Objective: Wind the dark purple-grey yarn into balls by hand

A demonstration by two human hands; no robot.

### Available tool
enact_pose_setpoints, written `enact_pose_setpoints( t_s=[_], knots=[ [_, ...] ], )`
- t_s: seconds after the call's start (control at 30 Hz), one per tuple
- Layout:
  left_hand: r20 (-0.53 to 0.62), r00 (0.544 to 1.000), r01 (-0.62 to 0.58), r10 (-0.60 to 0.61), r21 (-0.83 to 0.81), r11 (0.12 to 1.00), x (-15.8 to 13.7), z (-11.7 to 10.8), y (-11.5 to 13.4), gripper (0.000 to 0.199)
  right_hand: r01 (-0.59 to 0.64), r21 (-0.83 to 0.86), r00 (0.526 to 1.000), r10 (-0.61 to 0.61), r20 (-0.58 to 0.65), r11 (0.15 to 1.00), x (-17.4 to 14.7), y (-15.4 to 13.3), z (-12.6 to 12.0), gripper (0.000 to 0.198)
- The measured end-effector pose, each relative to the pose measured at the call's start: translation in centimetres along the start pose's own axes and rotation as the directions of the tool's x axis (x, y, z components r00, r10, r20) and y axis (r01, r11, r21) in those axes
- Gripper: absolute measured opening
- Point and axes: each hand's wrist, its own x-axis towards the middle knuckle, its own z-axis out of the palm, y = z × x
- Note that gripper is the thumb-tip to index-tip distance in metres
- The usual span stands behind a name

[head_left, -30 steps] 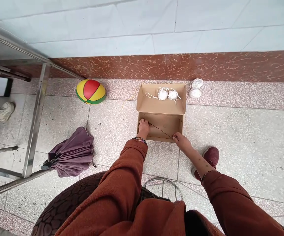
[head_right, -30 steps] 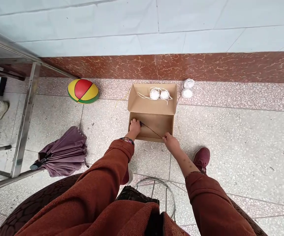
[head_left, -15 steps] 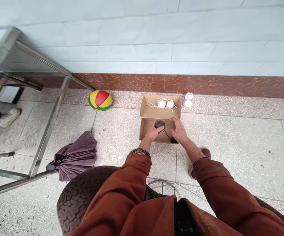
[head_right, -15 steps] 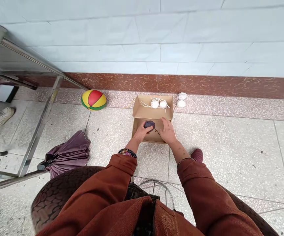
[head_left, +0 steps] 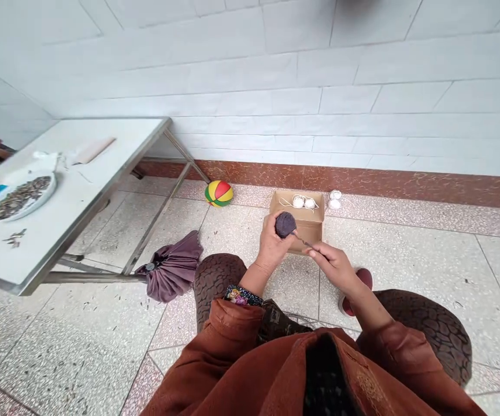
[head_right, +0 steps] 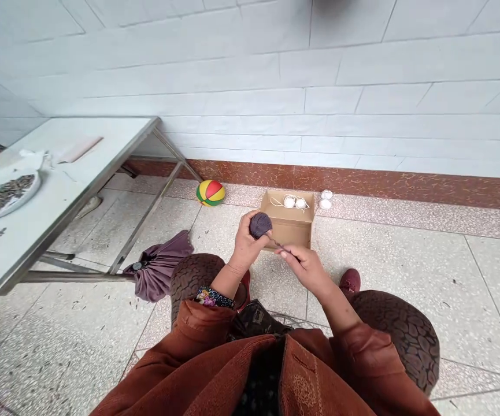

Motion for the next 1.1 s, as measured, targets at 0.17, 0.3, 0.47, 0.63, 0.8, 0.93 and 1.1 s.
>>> enact_pose_setpoints(
  t_s=[0.17,0.3,0.47,0.63,0.8,0.93,1.1],
  knots=[
    [0.020,0.999,-0.045,0.044,0.018,0.999,-3.3,-2.4,2.5,0.060,0.009,0.188,0.989,0.019,-0.147,0.982,-4.6,-2.4,-0.1,0.037],
    [0.219,0.974,-0.068,0.056,0.048,0.997,-6.3,-3.4,4.2,0.060,0.041,0.374,0.970,0.053,-0.238,0.926,-5.5,-4.4,-0.6,0.039],
    [0.562,0.824,-0.042,0.079,-0.078,0.996,-10.6,-3.3,6.3,0.053,0.097,0.539,0.931,0.115,-0.346,0.837,-5.6,-6.5,-1.8,0.038],
    [0.748,0.664,0.194,0.006,-0.181,0.964,-13.3,-3.8,8.9,0.052,0.020,0.585,0.899,0.242,-0.366,0.811,-6.1,-4.5,-2.5,0.044],
    [0.796,0.605,0.551,-0.031,-0.390,0.738,-13.7,-4.9,9.6,0.055,-0.192,0.457,0.879,0.359,-0.313,0.869,-6.2,-1.3,-2.1,0.048],
    [0.746,0.656,0.612,-0.114,-0.438,0.658,-13.1,-5.3,8.8,0.057,-0.375,-0.064,0.880,0.333,-0.338,0.925,-5.8,-1.4,-1.7,0.047],
    [0.725,0.669,0.552,-0.164,-0.338,0.762,-11.6,-6.3,8.9,0.056,-0.018,-0.115,0.988,-0.001,-0.157,0.993,-4.7,-5.8,0.9,0.050]
  ],
)
